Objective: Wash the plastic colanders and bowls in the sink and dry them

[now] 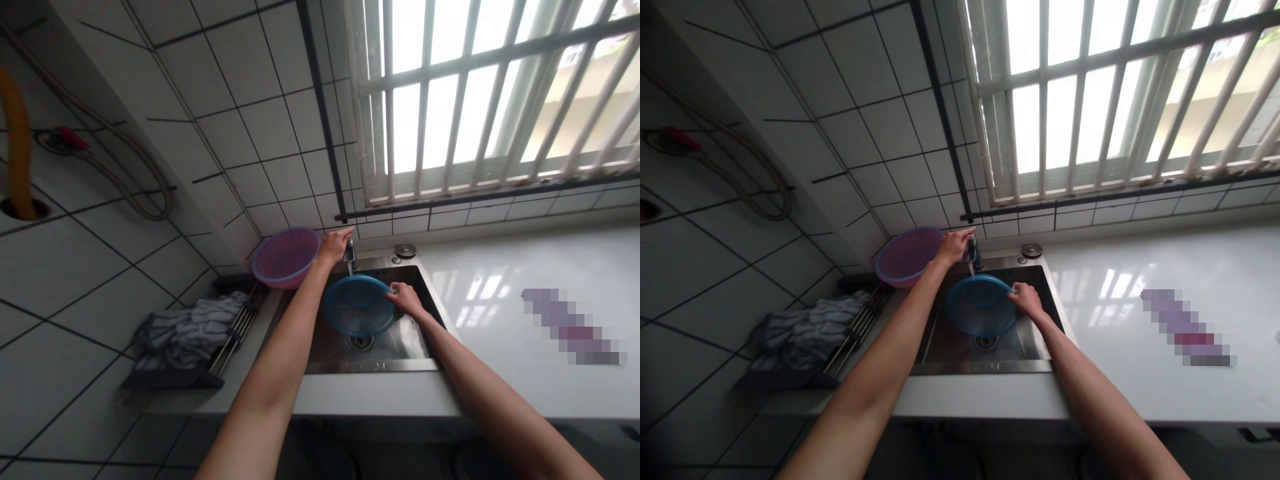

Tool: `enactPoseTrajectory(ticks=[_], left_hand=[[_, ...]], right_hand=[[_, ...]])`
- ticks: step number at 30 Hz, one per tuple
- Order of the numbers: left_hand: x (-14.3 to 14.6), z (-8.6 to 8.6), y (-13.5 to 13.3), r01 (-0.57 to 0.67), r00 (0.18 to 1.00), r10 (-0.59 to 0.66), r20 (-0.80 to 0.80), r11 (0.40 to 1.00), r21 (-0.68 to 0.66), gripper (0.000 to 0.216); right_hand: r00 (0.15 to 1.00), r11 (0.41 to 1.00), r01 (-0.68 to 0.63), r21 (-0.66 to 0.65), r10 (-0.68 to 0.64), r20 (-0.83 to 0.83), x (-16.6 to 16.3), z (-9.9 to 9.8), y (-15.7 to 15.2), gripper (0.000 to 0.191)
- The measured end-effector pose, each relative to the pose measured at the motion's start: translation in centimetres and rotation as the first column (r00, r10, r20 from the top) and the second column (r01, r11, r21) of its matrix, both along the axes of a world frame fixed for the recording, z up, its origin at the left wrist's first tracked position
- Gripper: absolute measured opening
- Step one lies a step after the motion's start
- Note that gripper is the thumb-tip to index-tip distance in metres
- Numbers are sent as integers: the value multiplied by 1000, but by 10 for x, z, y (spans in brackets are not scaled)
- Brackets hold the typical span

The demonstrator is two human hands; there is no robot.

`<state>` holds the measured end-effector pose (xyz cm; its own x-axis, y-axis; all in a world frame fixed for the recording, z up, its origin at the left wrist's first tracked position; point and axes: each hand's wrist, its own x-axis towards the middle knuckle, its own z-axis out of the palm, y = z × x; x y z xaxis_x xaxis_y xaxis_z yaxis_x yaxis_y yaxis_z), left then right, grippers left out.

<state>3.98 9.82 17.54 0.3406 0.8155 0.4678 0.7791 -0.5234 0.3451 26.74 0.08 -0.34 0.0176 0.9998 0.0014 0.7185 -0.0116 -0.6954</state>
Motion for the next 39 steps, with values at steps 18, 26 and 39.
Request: enactPoseTrajectory(ticks=[18,26,39], left_hand=[[-64,-159,-95,-436,889,455,-50,810,-391,37],[-81,-174,-92,-451,836,547,44,730,-513,37],[-85,-188,-78,-271,731,487,478,850,-452,29]], right_hand=[[999,995,-2,100,-3,41,-13,1,-2,36],[982,984,-25,-174,58,182,8,-5,-2,44],[965,1000,13,-4,-11,263,-18,9,-8,47]])
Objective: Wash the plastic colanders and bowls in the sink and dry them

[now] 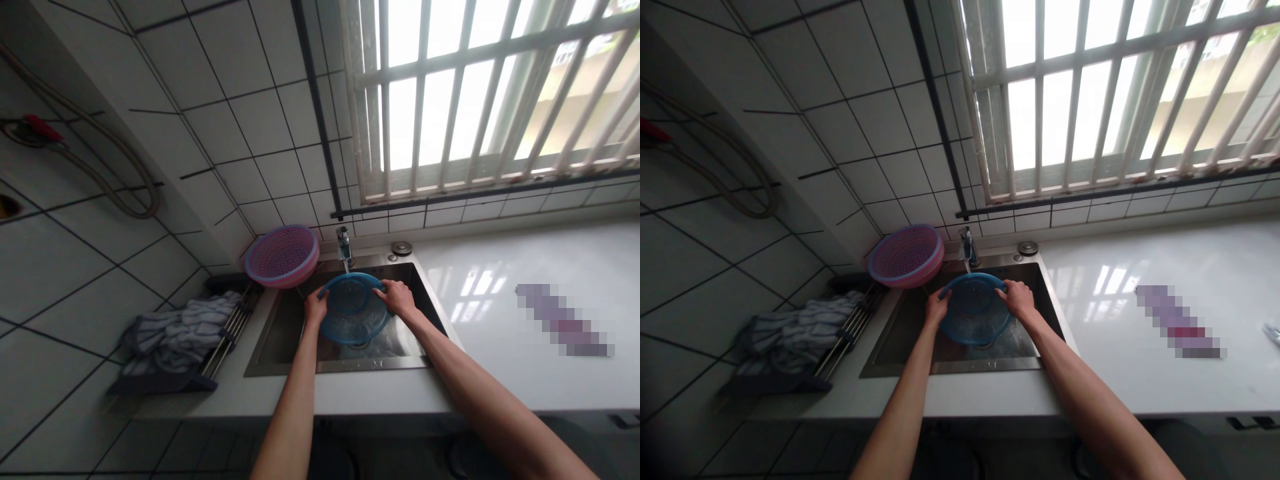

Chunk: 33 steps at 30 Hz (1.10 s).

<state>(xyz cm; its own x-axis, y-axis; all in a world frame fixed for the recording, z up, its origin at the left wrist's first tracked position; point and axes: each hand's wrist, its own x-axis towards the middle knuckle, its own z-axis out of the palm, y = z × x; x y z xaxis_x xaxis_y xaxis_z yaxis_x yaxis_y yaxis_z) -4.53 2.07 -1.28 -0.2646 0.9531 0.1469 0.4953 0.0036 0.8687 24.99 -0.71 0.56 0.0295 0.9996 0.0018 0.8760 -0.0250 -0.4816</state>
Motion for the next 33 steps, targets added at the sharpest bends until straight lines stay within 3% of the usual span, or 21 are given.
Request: enactPoseTrajectory(ticks=[4,8,11,15,19,21,25,28,31,33], left_hand=[[-3,-2,-1,46,995,-48,92,999,20,29],[4,2,-8,152,986,-146,-82,986,70,44],[10,6,-10,199,975,-183,-127,971,129,49],[6,7,-7,113,990,-103,-95,988,101,30],[-2,7,-6,-19,1000,17,25,996,87,29],[-2,8,-8,1,1000,-3,21,997,80,31],[2,13,-13,104,994,-99,-49,986,130,43],[1,16,-13,58,998,-57,-17,990,130,32],[-3,16,-12,-26,999,22,47,997,79,34],[-3,15,-11,-19,996,15,85,999,44,41]], right_hand=[[999,988,7,-155,-13,-37,14,-9,4,42],[997,993,71,-96,-71,8,14,-5,5,43],[996,999,45,-8,-44,75,4,2,2,42],[999,1000,10,27,-11,48,-1,3,-2,47],[1000,992,11,-126,-11,-1,8,-4,-1,45],[999,990,34,-134,-36,-9,11,-5,0,42],[997,997,71,-27,-70,23,8,2,0,44],[999,998,49,26,-49,20,4,3,-1,46],[999,999,-3,-37,1,-35,6,-3,-1,50],[997,994,-49,-98,42,-69,9,-9,1,44]])
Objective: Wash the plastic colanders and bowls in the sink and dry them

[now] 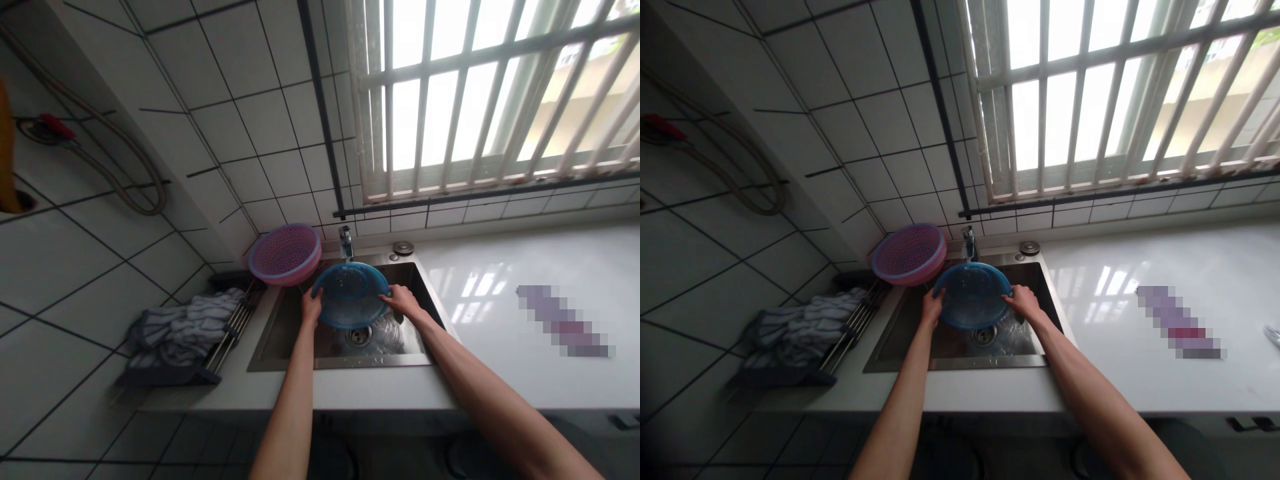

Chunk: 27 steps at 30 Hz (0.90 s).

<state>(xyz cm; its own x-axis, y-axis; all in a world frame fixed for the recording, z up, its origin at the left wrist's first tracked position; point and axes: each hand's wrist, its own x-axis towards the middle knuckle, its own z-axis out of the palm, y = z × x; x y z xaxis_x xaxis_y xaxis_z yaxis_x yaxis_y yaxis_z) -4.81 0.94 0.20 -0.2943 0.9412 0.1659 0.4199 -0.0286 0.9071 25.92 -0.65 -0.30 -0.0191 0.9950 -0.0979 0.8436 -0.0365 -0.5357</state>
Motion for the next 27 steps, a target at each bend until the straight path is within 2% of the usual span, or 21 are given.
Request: enactPoseTrajectory(ticks=[4,6,8,11,14,17,19,22,24,27], left_hand=[[5,1,-3,82,995,-81,54,997,-10,54],[9,7,-6,91,994,-93,61,995,39,61],[13,19,-10,57,997,-62,37,991,121,58],[25,49,-13,35,997,-14,-71,956,293,52],[45,90,-4,172,969,-73,-236,886,431,57],[66,129,19,337,899,-143,-413,829,447,65],[74,145,36,414,854,-199,-480,819,396,63],[78,153,52,427,838,-244,-488,849,310,49],[76,149,53,428,837,-254,-485,855,292,46],[69,137,41,461,825,-275,-494,833,306,49]], right_hand=[[1000,1000,2,-8,-2,6,5,-5,4,44],[999,1000,31,0,-31,29,7,-3,6,46],[997,998,57,-8,-56,58,8,-1,7,46],[992,998,68,-16,-66,106,9,2,7,44],[993,999,49,-15,-47,111,8,5,4,44],[995,999,33,-15,-31,98,5,8,-1,43],[995,1000,22,-11,-21,99,4,9,-3,41],[995,1000,12,-7,-11,100,5,10,-4,41],[995,1000,12,-5,-11,96,6,10,-3,41],[996,1000,15,-9,-14,83,9,9,-1,42]])
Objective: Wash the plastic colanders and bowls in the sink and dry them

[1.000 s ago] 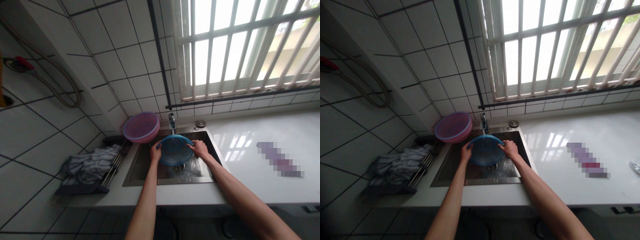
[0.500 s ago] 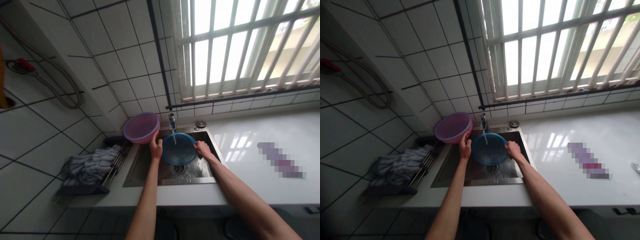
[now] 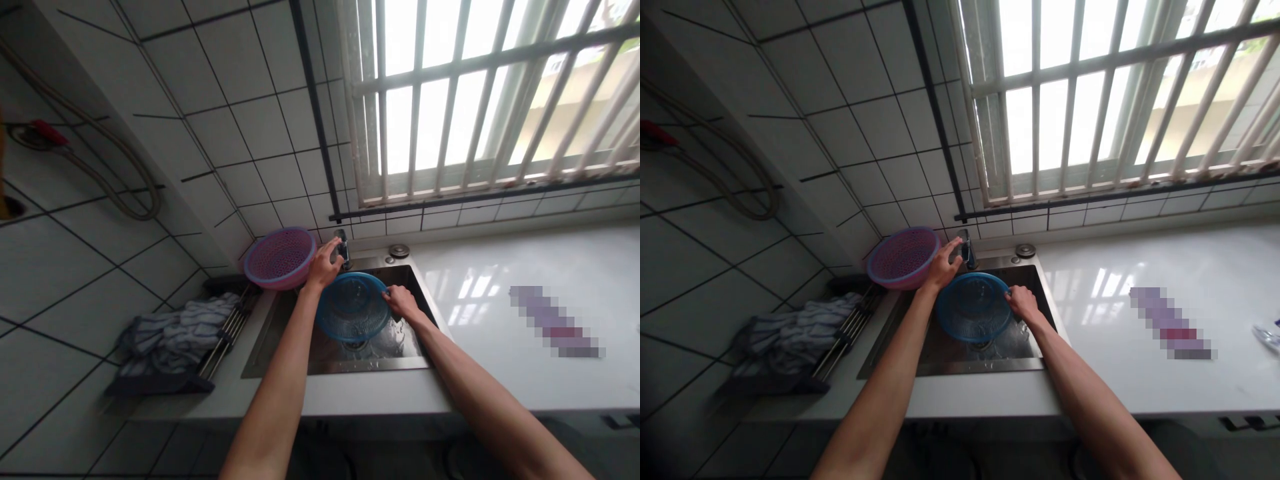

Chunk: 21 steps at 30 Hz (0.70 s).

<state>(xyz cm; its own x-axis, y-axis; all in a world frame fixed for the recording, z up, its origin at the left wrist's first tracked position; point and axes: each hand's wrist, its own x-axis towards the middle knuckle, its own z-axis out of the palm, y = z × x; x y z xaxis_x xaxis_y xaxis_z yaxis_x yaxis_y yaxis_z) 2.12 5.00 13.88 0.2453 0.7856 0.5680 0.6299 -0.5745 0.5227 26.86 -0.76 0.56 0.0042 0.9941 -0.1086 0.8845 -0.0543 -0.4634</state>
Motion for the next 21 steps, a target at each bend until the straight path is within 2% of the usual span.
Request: enactPoseTrajectory(ticks=[2,5,7,9,10,12,14,16,18,20,21], left_hand=[[-8,-13,-12,-48,998,46,48,998,44,48],[-25,-43,-30,-261,947,243,209,963,64,38],[-38,-68,-39,-322,916,324,238,945,-48,43],[-51,-91,-44,-342,872,408,271,903,-259,54],[-56,-100,-46,-304,854,430,292,869,-391,61],[-65,-111,-51,-137,845,419,331,769,-624,69],[-70,-116,-57,53,864,345,367,662,-748,75],[-71,-115,-63,184,883,251,397,592,-784,85],[-68,-111,-70,281,895,146,421,548,-788,98],[-62,-107,-74,362,894,34,446,530,-767,113],[-59,-106,-75,386,893,-17,450,542,-746,119]], right_hand=[[1000,1000,3,-4,-3,-11,2,-1,1,42],[998,1000,-19,-8,19,-53,7,-5,4,42],[995,999,-45,-8,44,-84,10,-7,7,40],[994,999,-50,-9,49,-96,13,-8,9,37],[994,999,-42,-9,41,-98,14,-9,10,37],[994,1000,-14,-8,13,-107,16,-9,12,38],[991,1000,6,1,-6,-131,19,-10,13,40],[987,999,20,25,-16,-159,21,-10,14,40],[982,998,33,52,-23,-185,24,-11,15,40],[978,996,57,72,-42,-205,26,-12,16,40],[976,995,73,74,-56,-212,26,-13,17,40]])
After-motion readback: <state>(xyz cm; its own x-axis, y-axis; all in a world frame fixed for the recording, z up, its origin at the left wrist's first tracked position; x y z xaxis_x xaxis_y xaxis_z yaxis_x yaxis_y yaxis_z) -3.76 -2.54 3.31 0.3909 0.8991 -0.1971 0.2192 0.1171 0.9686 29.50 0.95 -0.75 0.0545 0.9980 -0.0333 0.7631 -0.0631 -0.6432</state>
